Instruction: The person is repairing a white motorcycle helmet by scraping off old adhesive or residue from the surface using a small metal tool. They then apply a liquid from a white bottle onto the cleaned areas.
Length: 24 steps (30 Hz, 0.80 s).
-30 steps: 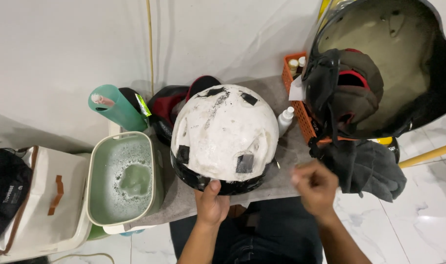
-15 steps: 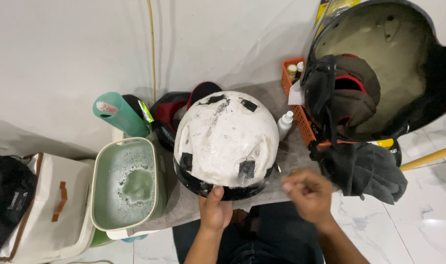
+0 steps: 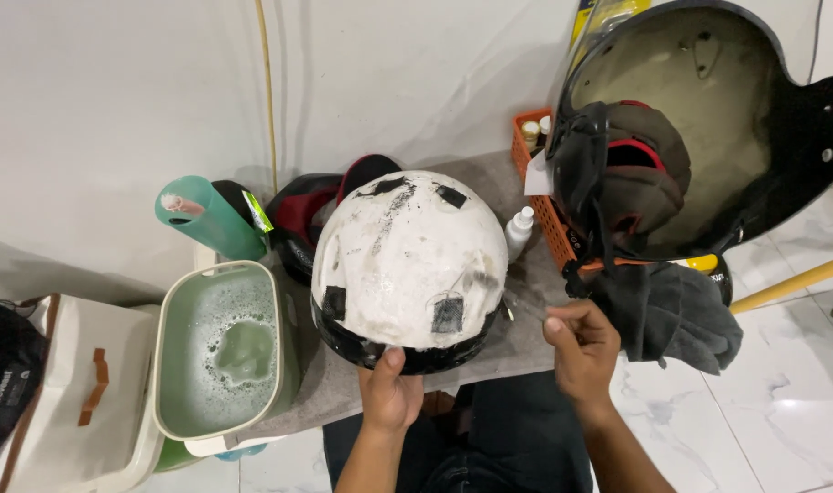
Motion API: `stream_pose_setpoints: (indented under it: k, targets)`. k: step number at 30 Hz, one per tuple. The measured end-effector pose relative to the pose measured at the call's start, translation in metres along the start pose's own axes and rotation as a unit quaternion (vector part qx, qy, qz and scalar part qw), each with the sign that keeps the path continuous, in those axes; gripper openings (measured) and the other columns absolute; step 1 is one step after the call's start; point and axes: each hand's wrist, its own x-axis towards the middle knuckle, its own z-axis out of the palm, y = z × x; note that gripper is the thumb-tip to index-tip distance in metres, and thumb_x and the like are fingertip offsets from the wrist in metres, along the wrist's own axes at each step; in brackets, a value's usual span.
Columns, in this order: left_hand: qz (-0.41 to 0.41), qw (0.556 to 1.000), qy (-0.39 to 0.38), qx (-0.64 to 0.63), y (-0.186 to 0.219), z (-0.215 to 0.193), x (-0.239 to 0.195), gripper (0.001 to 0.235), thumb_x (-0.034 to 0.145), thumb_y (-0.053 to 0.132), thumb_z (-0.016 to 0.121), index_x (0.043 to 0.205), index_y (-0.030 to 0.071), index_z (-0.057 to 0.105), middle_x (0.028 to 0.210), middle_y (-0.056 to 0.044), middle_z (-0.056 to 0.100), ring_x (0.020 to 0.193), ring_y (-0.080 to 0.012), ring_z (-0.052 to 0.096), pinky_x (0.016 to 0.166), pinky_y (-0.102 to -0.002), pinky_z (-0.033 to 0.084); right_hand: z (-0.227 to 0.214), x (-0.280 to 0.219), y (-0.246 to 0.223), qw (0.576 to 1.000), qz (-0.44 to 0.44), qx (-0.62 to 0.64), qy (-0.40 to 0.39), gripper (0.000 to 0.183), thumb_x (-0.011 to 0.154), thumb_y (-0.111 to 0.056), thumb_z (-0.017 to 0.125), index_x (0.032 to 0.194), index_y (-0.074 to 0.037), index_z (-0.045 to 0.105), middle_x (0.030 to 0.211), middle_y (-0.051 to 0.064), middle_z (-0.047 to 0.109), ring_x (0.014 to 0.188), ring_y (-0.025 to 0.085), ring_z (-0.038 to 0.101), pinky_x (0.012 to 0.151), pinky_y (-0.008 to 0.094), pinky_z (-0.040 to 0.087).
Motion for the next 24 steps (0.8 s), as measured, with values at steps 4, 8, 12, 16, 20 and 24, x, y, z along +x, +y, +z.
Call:
stream_pose_setpoints:
  k: [4,8,12,16,20,24]
  targets:
    - [0.008,1.0,-0.005,-0.011,-0.003,-0.003,0.0,0.09,0.092,0.023,0.079,0.163,0.013,0.025,0.16,-0.012,0.041,0.147,-0.0338,0.04,0.121,-0.057,0.035,0.006,0.003,0.0,0.991,-0.012,0.131,-0.026,0.011,0.092,-0.008,0.069,0.084,-0.01,0.063,0.066,-0.004,0.05,0.058,0.006,0.043,0.055,0.024,0.037]
    - [0.014,1.0,-0.003,-0.002,0.001,0.004,0.002,0.092,0.092,0.025,0.079,0.163,0.012,0.023,0.162,-0.012,0.039,0.148,-0.0341,0.039,0.122,-0.055,0.034,0.001,0.004,-0.001,0.995,0.0,0.101,0.006,0.017,0.09,-0.01,0.072,0.079,-0.012,0.059,0.066,-0.005,0.049,0.058,0.005,0.043,0.055,0.023,0.038]
    - [0.011,1.0,0.007,-0.004,0.002,0.006,0.003,0.091,0.091,0.023,0.078,0.164,0.013,0.023,0.162,-0.012,0.039,0.149,-0.0335,0.039,0.121,-0.056,0.035,-0.001,0.004,0.002,0.997,-0.018,0.07,-0.037,0.009,0.094,-0.013,0.069,0.086,-0.013,0.065,0.071,-0.003,0.058,0.058,0.005,0.047,0.055,0.022,0.04]
    - [0.02,1.0,-0.002,0.002,0.009,0.019,0.008,0.09,0.092,0.024,0.075,0.164,0.012,0.022,0.164,-0.012,0.036,0.15,-0.0326,0.037,0.122,-0.054,0.034,0.005,-0.002,0.014,0.99,-0.013,0.132,-0.037,0.009,0.094,-0.007,0.068,0.086,-0.009,0.065,0.064,-0.006,0.042,0.057,0.006,0.037,0.056,0.025,0.032]
    - [0.018,1.0,0.017,0.01,0.012,0.024,0.01,0.093,0.088,0.025,0.078,0.163,0.012,0.025,0.162,-0.012,0.039,0.148,-0.034,0.04,0.121,-0.054,0.035,0.002,-0.01,0.03,0.981,0.042,0.183,-0.047,0.016,0.091,-0.006,0.069,0.082,-0.013,0.058,0.064,-0.004,0.046,0.056,0.008,0.041,0.055,0.025,0.035]
    - [0.014,1.0,0.027,-0.002,0.006,0.009,0.007,0.091,0.089,0.022,0.076,0.163,0.014,0.024,0.162,-0.011,0.039,0.149,-0.033,0.039,0.122,-0.055,0.034,0.0,-0.011,0.04,0.98,0.034,0.193,-0.043,0.011,0.095,-0.01,0.067,0.086,-0.01,0.062,0.063,-0.003,0.046,0.057,0.009,0.038,0.057,0.026,0.032]
